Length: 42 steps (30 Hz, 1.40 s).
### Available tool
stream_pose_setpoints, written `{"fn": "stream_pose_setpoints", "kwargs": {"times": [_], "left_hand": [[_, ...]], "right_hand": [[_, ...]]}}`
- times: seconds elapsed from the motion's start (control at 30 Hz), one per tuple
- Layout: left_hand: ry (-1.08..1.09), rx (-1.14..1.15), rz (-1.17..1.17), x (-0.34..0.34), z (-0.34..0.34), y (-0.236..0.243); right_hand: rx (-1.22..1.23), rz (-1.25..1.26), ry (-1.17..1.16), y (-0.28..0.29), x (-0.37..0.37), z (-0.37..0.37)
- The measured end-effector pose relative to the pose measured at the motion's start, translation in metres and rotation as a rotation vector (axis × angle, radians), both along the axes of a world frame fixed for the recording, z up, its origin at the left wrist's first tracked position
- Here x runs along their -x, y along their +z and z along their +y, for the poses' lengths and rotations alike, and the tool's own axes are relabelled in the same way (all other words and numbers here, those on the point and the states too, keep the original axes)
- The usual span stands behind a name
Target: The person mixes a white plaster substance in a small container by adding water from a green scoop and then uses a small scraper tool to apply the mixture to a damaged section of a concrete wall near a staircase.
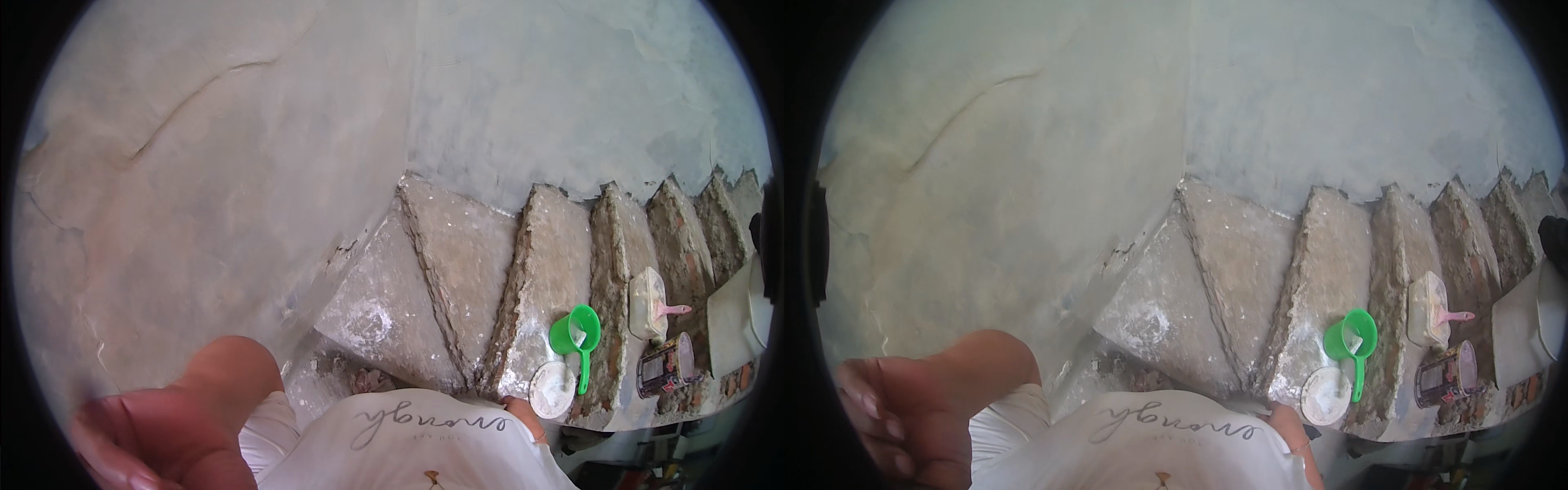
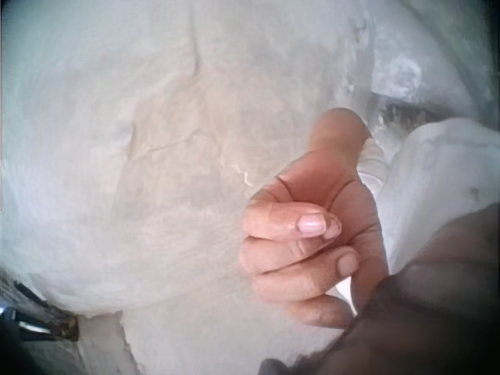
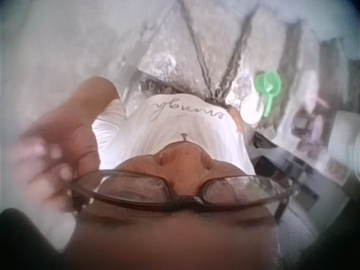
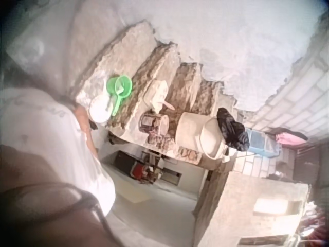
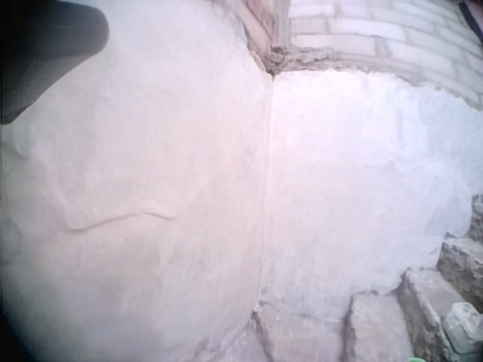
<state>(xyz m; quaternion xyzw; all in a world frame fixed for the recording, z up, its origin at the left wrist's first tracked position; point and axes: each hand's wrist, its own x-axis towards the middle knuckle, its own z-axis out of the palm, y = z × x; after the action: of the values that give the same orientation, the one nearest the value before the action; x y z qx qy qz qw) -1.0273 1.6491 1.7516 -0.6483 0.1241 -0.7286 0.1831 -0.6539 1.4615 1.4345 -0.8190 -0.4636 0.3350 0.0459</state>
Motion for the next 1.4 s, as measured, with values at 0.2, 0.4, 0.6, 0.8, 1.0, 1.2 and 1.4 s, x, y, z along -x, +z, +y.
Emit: {"fn": "stream_pose_setpoints", "kwargs": {"times": [0.2,0.4,0.6,0.8,1.0,1.2,1.4], "left_hand": [[-0.087,0.048,0.018,0.024,-0.006,-0.018],[0.099,0.838,0.148,0.026,0.014,-0.099],[0.178,1.576,0.694,0.026,0.045,-0.261],[0.356,1.968,1.259,0.063,0.012,-0.454],[0.295,2.050,1.563,0.081,0.013,-0.535],[0.367,2.274,1.232,0.027,0.162,-0.487],[0.289,2.214,1.354,-0.006,0.185,-0.432]], "right_hand": [[0.016,0.008,-0.016,-0.008,0.008,-0.007],[0.040,-0.007,-0.021,-0.010,0.015,-0.008],[0.088,-0.037,0.021,-0.013,0.030,0.006],[0.120,-0.030,0.056,-0.053,0.023,-0.004],[0.185,-0.085,0.102,-0.053,0.037,0.008],[0.158,0.007,0.097,-0.028,0.060,0.025],[0.146,0.007,-0.008,-0.026,0.062,0.008]]}}
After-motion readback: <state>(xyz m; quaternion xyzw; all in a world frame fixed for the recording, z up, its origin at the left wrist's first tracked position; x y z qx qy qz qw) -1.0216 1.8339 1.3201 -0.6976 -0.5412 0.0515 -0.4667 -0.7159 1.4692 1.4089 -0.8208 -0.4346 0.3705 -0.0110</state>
